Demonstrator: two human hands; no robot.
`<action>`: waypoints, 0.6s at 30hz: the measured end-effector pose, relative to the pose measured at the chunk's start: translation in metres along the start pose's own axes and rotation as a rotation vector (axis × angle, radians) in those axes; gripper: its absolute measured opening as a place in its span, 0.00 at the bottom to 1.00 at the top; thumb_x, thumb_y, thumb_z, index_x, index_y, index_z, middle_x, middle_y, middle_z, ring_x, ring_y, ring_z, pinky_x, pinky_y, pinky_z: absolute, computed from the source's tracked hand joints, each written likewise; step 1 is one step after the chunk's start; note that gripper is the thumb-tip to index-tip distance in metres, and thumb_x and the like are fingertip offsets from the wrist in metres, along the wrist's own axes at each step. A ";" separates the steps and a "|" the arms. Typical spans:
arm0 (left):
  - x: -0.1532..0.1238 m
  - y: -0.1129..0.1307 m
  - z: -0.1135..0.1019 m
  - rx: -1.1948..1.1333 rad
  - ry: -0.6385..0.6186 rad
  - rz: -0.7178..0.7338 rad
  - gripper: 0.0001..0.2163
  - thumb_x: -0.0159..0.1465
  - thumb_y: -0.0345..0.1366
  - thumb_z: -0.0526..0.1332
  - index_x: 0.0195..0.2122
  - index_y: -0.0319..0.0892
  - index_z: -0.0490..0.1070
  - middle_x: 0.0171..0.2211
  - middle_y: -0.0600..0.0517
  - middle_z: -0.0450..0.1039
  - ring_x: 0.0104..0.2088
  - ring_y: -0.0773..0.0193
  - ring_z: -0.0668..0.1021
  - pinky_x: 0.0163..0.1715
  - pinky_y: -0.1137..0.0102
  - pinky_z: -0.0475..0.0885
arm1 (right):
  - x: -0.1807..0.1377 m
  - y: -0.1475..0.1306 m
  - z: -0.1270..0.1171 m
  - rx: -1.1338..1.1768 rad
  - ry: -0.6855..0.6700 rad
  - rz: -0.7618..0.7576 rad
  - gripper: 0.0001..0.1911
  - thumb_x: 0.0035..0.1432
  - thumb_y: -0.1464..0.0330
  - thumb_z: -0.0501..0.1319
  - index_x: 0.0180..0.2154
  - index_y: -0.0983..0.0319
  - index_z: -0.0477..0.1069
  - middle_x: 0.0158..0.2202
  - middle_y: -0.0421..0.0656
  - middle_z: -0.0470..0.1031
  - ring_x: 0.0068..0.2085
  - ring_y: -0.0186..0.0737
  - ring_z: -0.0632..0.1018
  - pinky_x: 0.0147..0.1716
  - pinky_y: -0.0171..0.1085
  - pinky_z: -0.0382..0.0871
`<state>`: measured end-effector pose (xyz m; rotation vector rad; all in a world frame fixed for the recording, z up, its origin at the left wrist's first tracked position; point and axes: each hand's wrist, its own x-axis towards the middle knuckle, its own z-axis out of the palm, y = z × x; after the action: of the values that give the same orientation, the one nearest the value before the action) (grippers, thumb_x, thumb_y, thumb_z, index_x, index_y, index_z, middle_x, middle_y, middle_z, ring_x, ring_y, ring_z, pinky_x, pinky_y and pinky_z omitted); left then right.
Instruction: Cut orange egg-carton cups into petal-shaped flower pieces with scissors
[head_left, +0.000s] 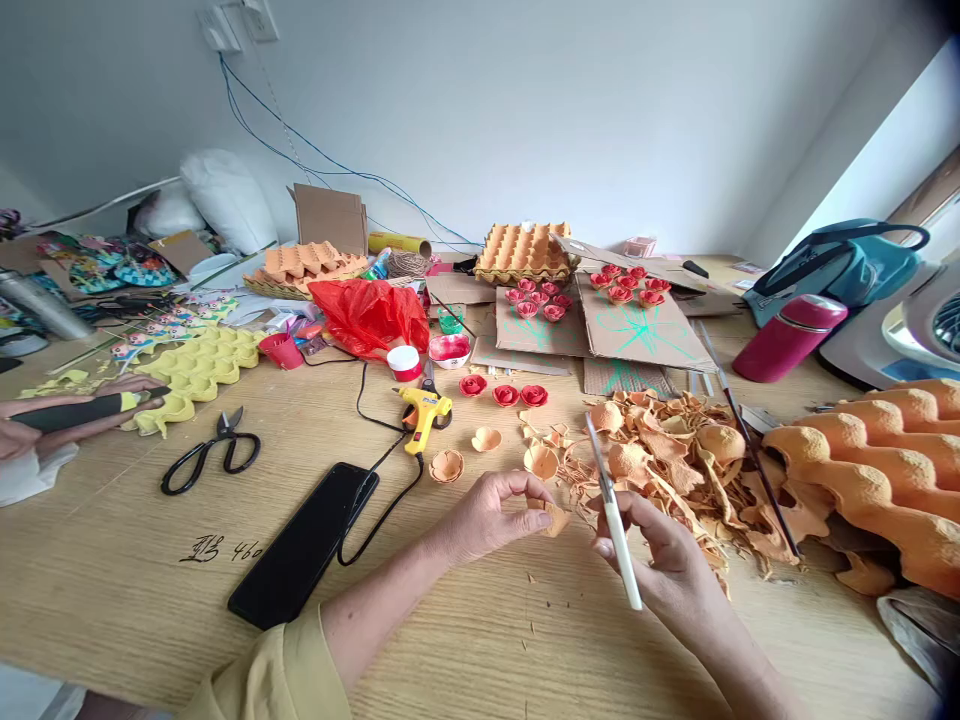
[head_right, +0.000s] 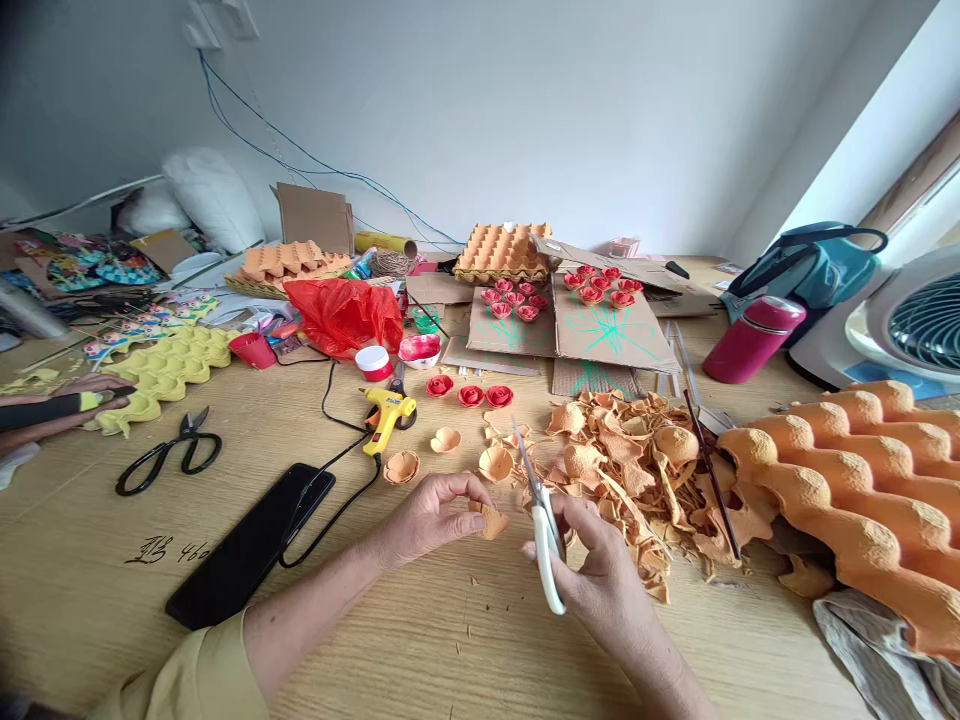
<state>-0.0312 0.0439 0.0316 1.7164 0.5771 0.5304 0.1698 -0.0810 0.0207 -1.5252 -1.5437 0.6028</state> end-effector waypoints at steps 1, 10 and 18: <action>0.000 0.000 0.001 0.016 -0.009 -0.001 0.08 0.61 0.40 0.66 0.35 0.40 0.76 0.33 0.52 0.76 0.38 0.63 0.75 0.44 0.68 0.67 | 0.000 -0.001 0.000 0.045 -0.007 0.018 0.07 0.62 0.61 0.62 0.37 0.58 0.70 0.33 0.41 0.74 0.35 0.41 0.74 0.36 0.37 0.69; -0.002 -0.002 0.011 0.067 -0.054 0.058 0.09 0.54 0.34 0.72 0.33 0.40 0.73 0.33 0.54 0.75 0.37 0.63 0.75 0.44 0.67 0.68 | 0.002 -0.013 0.015 0.108 -0.010 -0.001 0.05 0.59 0.65 0.64 0.37 0.57 0.70 0.36 0.41 0.76 0.37 0.41 0.75 0.38 0.36 0.70; -0.003 0.001 0.012 -0.026 -0.076 0.095 0.04 0.60 0.34 0.65 0.36 0.40 0.73 0.35 0.50 0.75 0.39 0.61 0.76 0.44 0.66 0.69 | 0.000 -0.010 0.018 0.191 -0.075 0.050 0.04 0.60 0.65 0.63 0.36 0.58 0.69 0.37 0.41 0.75 0.39 0.42 0.75 0.41 0.38 0.70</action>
<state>-0.0262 0.0325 0.0296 1.7376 0.4348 0.5352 0.1494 -0.0784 0.0194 -1.4130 -1.4625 0.8203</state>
